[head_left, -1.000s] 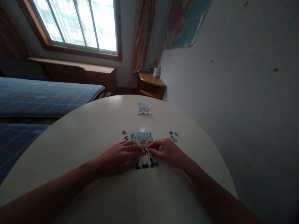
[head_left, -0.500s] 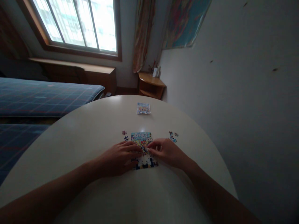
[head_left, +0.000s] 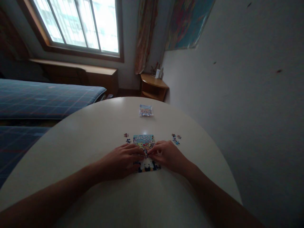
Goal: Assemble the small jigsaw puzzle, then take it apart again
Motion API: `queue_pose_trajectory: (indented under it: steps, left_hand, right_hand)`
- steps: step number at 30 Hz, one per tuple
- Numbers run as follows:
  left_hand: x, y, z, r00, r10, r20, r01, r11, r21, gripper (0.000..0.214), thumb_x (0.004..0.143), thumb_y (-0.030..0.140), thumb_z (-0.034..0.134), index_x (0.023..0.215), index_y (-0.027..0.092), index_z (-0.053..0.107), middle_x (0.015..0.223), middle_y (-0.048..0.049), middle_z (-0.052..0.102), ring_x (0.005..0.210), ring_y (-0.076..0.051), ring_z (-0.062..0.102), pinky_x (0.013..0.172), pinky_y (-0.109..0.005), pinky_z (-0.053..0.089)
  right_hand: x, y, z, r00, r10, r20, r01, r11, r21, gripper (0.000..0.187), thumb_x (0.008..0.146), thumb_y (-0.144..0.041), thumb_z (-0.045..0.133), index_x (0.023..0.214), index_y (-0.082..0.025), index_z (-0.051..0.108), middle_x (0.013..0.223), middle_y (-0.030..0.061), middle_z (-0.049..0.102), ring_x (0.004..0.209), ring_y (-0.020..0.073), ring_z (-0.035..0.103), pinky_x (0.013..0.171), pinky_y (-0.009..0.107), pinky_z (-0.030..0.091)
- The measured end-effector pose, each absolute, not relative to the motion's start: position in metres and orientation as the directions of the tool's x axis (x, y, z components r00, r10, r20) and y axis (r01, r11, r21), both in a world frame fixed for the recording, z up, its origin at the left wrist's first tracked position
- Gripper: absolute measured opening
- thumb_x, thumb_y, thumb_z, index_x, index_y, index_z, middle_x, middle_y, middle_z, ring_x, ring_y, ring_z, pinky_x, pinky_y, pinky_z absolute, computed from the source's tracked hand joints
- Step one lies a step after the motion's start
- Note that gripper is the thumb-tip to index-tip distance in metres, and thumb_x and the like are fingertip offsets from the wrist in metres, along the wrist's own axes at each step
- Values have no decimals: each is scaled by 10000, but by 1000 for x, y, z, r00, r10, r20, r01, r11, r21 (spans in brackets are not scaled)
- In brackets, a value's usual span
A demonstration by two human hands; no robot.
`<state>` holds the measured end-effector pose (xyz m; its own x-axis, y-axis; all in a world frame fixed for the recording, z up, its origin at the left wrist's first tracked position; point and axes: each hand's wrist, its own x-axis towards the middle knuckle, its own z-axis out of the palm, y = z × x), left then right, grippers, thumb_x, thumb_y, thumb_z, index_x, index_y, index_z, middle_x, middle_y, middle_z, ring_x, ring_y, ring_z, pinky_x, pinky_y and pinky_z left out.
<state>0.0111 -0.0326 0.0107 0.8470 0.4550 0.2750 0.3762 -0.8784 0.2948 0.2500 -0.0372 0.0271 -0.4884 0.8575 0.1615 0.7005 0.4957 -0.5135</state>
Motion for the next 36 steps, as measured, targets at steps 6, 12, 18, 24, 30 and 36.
queue_pose_trajectory:
  steps: [6, 12, 18, 24, 30, 36]
  left_hand:
    - [11, -32, 9, 848, 451, 278, 376, -882, 284, 302, 893, 201, 599, 1193, 236, 612, 1208, -37, 647, 1113, -216, 584, 991, -392, 467]
    - [12, -32, 9, 836, 457, 303, 375, -880, 293, 276, 900, 197, 588, 1171, 237, 619, 1192, -36, 655, 1098, -207, 595, 989, -367, 464]
    - [12, -33, 9, 836, 472, 281, 394, -872, 292, 287, 897, 203, 592, 1182, 230, 605, 1183, -41, 655, 1092, -218, 590, 990, -378, 466]
    - [12, -33, 9, 838, 465, 285, 393, -877, 274, 289, 907, 195, 567, 1190, 236, 604, 1199, -43, 655, 1105, -218, 595, 997, -389, 467]
    - [11, -32, 9, 847, 455, 276, 386, -882, 270, 274, 916, 195, 558, 1184, 231, 604, 1218, -38, 649, 1131, -214, 586, 1007, -393, 465]
    - [11, -32, 8, 844, 452, 289, 384, -885, 264, 268, 922, 195, 550, 1181, 233, 607, 1209, -42, 652, 1109, -214, 594, 993, -393, 474]
  right_hand:
    - [250, -38, 29, -489, 861, 142, 723, 491, -487, 112, 791, -210, 711, 855, -259, 789, 781, -3, 720, 690, 121, 613, 661, 231, 409]
    - [246, -42, 34, -510, 851, 130, 786, 522, -332, 93, 794, -222, 714, 841, -276, 772, 834, -2, 726, 825, 166, 639, 798, 309, 365]
    - [240, -49, 42, -613, 785, 91, 770, 619, -152, 113, 859, -232, 642, 849, -242, 754, 823, 33, 708, 788, 173, 615, 764, 322, 349]
    - [270, -34, 51, -515, 839, 177, 768, 543, -340, 154, 900, -269, 608, 879, -225, 754, 845, 22, 723, 767, 150, 620, 757, 288, 403]
    - [342, -4, 51, -174, 976, 134, 926, 209, -316, 141, 858, -219, 615, 905, -186, 743, 912, 66, 736, 791, 180, 642, 718, 287, 441]
    - [381, 10, 34, -21, 998, 55, 942, 38, -334, 211, 858, -245, 601, 1004, -181, 739, 963, 89, 739, 783, 181, 651, 689, 276, 456]
